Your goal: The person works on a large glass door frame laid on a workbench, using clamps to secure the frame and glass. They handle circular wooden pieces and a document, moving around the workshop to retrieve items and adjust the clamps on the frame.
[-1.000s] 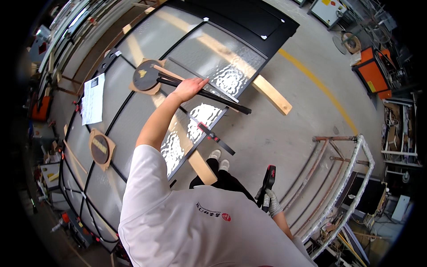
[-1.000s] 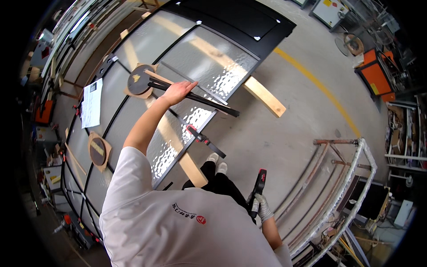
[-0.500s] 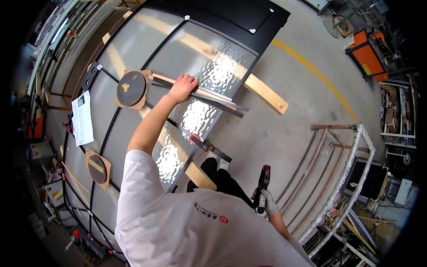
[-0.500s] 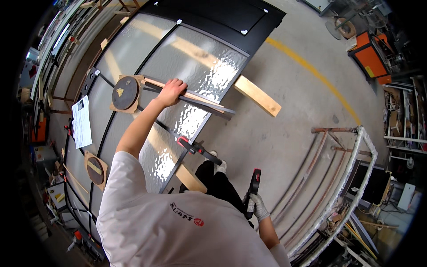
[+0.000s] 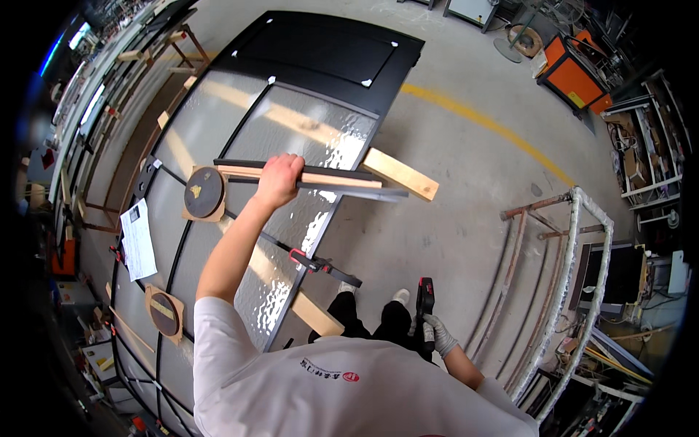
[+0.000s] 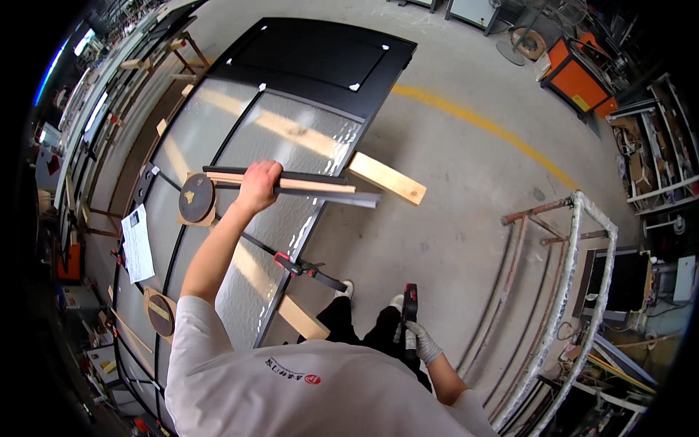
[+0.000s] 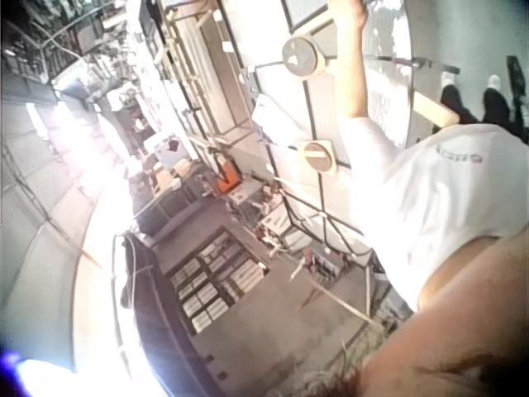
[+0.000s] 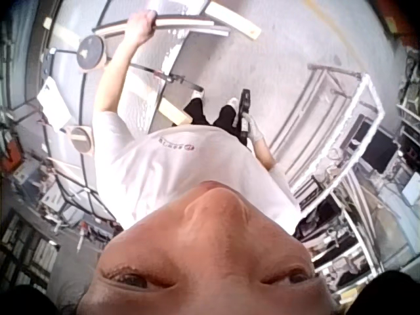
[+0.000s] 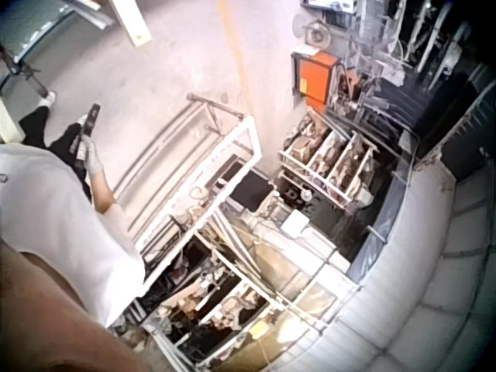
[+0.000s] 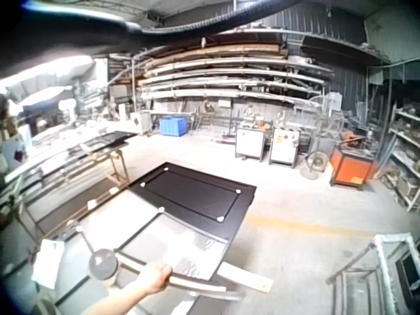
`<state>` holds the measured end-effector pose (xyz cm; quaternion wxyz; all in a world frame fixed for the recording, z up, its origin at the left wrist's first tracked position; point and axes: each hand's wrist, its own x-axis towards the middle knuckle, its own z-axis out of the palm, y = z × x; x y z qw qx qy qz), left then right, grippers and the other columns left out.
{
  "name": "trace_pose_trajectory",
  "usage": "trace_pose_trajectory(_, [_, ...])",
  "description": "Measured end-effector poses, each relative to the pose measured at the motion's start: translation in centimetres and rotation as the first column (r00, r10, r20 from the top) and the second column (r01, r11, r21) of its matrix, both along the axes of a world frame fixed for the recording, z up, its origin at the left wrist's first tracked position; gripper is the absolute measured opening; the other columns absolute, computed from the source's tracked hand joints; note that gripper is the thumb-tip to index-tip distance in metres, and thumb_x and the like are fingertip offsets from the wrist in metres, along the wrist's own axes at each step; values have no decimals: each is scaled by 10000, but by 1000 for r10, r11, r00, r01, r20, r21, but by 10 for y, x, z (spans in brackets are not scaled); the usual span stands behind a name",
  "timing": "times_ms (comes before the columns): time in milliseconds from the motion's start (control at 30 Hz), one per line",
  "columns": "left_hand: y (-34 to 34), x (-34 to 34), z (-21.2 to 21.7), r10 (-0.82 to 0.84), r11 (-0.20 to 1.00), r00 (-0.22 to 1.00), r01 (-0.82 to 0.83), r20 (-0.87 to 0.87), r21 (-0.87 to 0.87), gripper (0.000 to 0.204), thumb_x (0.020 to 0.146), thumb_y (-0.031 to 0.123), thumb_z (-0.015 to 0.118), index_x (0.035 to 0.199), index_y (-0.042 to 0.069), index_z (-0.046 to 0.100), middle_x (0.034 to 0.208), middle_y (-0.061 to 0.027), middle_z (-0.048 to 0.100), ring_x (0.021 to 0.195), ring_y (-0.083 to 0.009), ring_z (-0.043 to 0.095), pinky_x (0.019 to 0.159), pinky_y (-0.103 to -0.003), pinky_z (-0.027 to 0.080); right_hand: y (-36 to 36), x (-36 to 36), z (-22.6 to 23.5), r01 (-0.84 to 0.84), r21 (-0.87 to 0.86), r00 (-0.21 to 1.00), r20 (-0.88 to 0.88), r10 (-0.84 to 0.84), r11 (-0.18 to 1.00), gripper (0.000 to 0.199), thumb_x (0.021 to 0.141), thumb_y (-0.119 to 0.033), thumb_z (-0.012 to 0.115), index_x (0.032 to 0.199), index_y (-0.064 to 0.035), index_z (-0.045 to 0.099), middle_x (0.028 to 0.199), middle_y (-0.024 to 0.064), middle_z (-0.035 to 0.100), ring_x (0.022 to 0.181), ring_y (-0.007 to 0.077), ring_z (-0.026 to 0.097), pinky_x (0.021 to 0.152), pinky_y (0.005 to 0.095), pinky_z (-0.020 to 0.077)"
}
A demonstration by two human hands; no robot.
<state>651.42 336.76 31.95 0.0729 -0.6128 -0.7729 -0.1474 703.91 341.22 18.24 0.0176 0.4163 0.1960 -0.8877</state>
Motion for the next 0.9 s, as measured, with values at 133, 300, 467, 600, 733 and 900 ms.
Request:
trace_pose_trajectory(133, [6, 62, 23, -10, 999, 1000, 9, -24, -53, 215, 584, 0, 567, 749, 69, 447, 737, -86, 498, 760, -285, 509, 655, -377, 394, 29, 12, 0, 0, -65, 997, -77, -5, 998, 333, 791, -330, 611, 938, -38, 552, 798, 72, 600, 735, 201, 605, 726, 349, 505])
trace_pose_trajectory(300, [5, 142, 15, 40, 988, 998, -34, 39, -152, 224, 574, 41, 578, 759, 70, 455, 749, -96, 519, 772, -298, 524, 658, -384, 408, 64, 66, 9, -9, 129, 1000, -21, 12, 992, 423, 789, -430, 560, 935, -33, 547, 793, 106, 605, 736, 271, 614, 731, 390, 504])
trace_pose_trajectory(467, [-12, 187, 5, 62, 966, 995, -39, 82, -257, 271, 556, 62, 622, 779, 88, 471, 791, -73, 541, 817, -293, 538, 692, -384, 427, 97, 142, -28, 175, 80, 981, 69, -181, 981, 459, 761, -487, 554, 872, -42, 536, 769, 112, 561, 737, 292, 569, 763, 467, 467])
trace_pose_trajectory(600, [-28, 187, -1, -16, 954, 996, -13, -91, -301, 211, 615, 144, 614, 768, 106, 474, 769, -38, 527, 793, -227, 537, 702, -332, 410, 115, 143, -14, 189, -102, 981, 52, -184, 977, 482, 695, -528, 595, 902, -104, 498, 747, 72, 498, 676, 260, 509, 674, 430, 454])
trace_pose_trajectory(733, [-35, 181, 9, -81, 937, 991, 41, -104, -347, 103, 727, 182, 537, 785, 112, 489, 770, -26, 532, 803, -194, 533, 696, -315, 402, 122, 101, 28, 107, 128, 991, 68, -116, 986, 595, 625, -587, 621, 923, -92, 478, 755, 93, 507, 717, 294, 515, 713, 469, 443])
trace_pose_trajectory(900, [-33, 143, -12, -54, 951, 992, 18, -110, -308, 106, 706, 154, 555, 781, 109, 495, 771, -40, 537, 803, -217, 540, 704, -332, 415, 142, 66, 2, 44, 0, 999, 25, -44, 999, 604, 645, -575, 613, 950, -72, 475, 763, 98, 515, 743, 296, 527, 760, 452, 443])
